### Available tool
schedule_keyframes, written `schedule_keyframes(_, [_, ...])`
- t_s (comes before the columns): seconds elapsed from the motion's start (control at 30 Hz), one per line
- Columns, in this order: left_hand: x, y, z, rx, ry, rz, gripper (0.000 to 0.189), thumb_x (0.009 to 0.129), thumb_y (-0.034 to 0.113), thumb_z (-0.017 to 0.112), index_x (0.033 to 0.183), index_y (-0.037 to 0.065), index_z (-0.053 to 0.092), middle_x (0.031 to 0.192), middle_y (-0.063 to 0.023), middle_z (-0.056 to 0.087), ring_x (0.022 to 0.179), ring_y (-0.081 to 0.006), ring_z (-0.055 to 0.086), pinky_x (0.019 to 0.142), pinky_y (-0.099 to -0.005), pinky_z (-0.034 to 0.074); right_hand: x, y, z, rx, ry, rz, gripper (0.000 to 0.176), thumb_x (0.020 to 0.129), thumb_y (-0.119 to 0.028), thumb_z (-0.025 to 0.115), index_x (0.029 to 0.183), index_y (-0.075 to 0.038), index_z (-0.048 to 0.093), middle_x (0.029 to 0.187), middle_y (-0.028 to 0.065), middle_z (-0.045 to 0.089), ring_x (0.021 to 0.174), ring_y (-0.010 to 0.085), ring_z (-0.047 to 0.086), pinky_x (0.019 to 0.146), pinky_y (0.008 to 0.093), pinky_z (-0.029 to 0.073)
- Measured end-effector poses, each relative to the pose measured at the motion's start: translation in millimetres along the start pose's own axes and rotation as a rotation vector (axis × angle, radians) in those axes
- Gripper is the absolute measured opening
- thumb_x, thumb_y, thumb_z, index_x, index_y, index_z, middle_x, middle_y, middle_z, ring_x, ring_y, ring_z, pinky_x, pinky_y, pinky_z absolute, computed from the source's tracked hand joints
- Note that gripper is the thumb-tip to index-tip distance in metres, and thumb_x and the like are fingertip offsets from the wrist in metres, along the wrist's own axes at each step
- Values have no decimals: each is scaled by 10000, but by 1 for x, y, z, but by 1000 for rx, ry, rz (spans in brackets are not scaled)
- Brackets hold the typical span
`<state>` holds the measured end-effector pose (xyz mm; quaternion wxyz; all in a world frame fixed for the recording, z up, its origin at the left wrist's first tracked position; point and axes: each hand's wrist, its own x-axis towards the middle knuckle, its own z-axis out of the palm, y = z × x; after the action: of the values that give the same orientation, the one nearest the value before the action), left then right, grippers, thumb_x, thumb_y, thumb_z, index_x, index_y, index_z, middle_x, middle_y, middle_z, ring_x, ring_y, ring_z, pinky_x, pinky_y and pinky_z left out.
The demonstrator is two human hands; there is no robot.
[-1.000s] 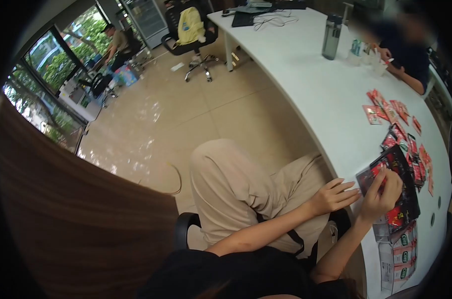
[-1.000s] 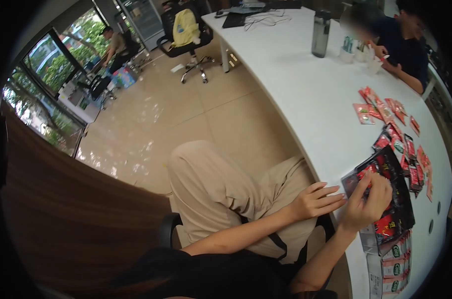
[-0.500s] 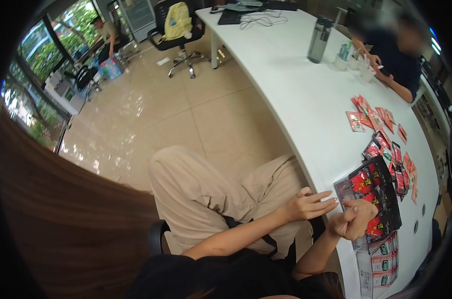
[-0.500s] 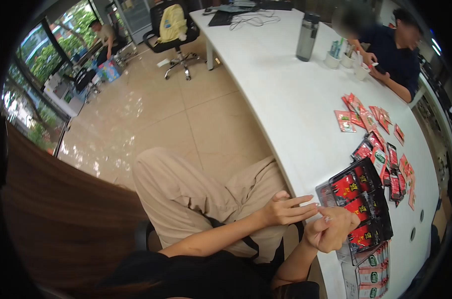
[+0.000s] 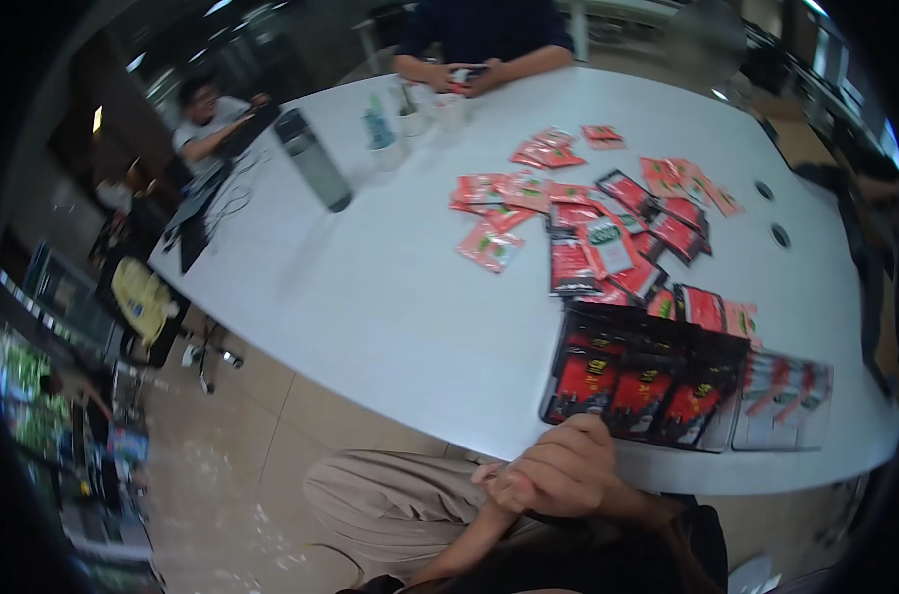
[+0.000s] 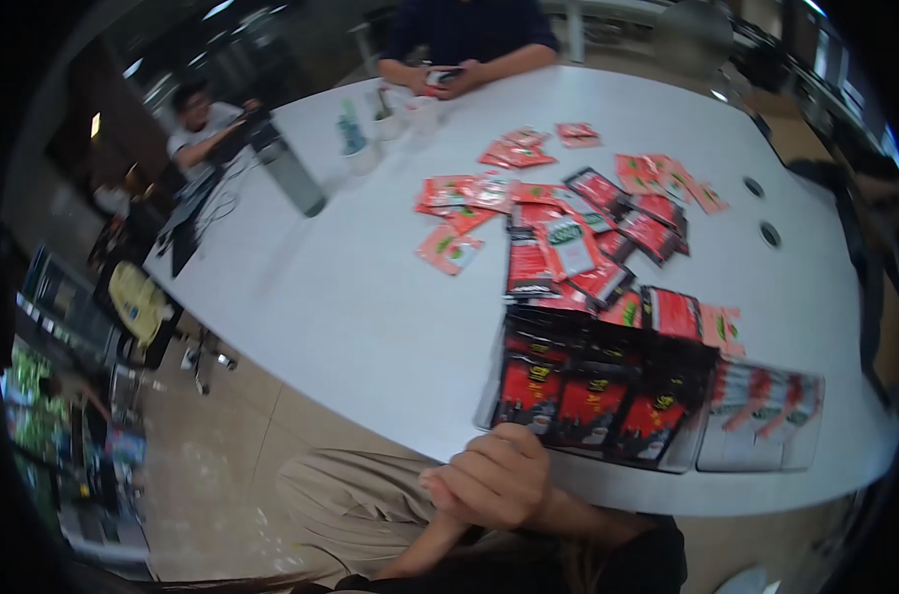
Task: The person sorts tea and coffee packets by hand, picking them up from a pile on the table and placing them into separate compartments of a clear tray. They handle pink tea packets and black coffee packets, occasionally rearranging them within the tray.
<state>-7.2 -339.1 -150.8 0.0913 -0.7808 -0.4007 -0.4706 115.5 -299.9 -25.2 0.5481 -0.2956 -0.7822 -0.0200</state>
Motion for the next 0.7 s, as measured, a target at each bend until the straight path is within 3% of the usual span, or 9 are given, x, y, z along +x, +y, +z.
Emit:
schedule_keyframes(0.2, [26, -2, -29, -110, -242, -85, 106, 781, 298, 638, 780, 199, 676, 929, 36, 684, 940, -151, 640, 823, -384, 342, -3, 5, 12, -68, 50, -24, 105, 740, -136, 695, 726, -73, 613, 703, 21, 556, 651, 170, 553, 652, 299, 456])
schedule_keyframes(0.27, [39, -7, -42, -170, -345, -90, 135, 786, 317, 637, 782, 189, 680, 913, 23, 686, 915, -161, 643, 828, -391, 344, -8, 5, 5, -132, 35, -38, 130, 806, -214, 659, 741, -102, 675, 698, -7, 623, 644, 146, 590, 674, 281, 418])
schedule_keyframes(0.33, [62, -29, -59, -227, -289, 18, 165, 791, 336, 636, 785, 179, 684, 897, 10, 688, 890, -171, 647, 833, -397, 346, -10, 2, -12, -180, 46, -42, 141, 827, -238, 642, 775, -119, 697, 744, -14, 652, 689, 134, 606, 713, 286, 417])
schedule_keyframes(0.4, [97, -67, -72, -254, -197, 156, 333, 869, 448, 594, 859, 135, 710, 908, 20, 693, 809, -152, 637, 792, -348, 359, -26, -15, -38, -349, 15, 46, 200, 881, -303, 567, 833, -156, 694, 810, -46, 666, 835, 122, 594, 846, 354, 383])
schedule_keyframes(0.47, [141, -92, -70, -385, -152, 64, 246, 896, 265, 579, 842, 60, 703, 869, -76, 689, 750, -208, 637, 649, -331, 420, -45, -30, -61, -508, 21, 226, 206, 903, -335, 535, 870, -185, 672, 847, -49, 670, 918, 127, 573, 932, 375, 323])
schedule_keyframes(0.5, [167, -103, -67, -399, -213, 81, 209, 890, 152, 548, 861, -17, 669, 833, -129, 662, 733, -249, 609, 651, -332, 457, -57, -32, -72, -604, 26, 330, 199, 911, -352, 528, 896, -206, 661, 879, -44, 677, 962, 127, 564, 979, 373, 280])
schedule_keyframes(0.57, [219, -110, -50, -354, -370, 65, 100, 818, -36, 590, 882, -26, 666, 869, -130, 673, 803, -254, 625, 723, -327, 483, -76, -29, -92, -836, 32, 408, 200, 922, -337, 506, 987, -180, 610, 972, 11, 660, 1018, 199, 547, 949, 394, 333])
schedule_keyframes(0.7, [285, -106, 12, -559, -639, 254, 140, 811, 7, 652, 948, 9, 679, 938, -94, 677, 897, -245, 637, 792, -335, 491, -102, -11, -109, -876, 115, 469, 302, 914, -370, 517, 1095, -129, 539, 1119, 130, 601, 1044, 314, 530, 887, 441, 410])
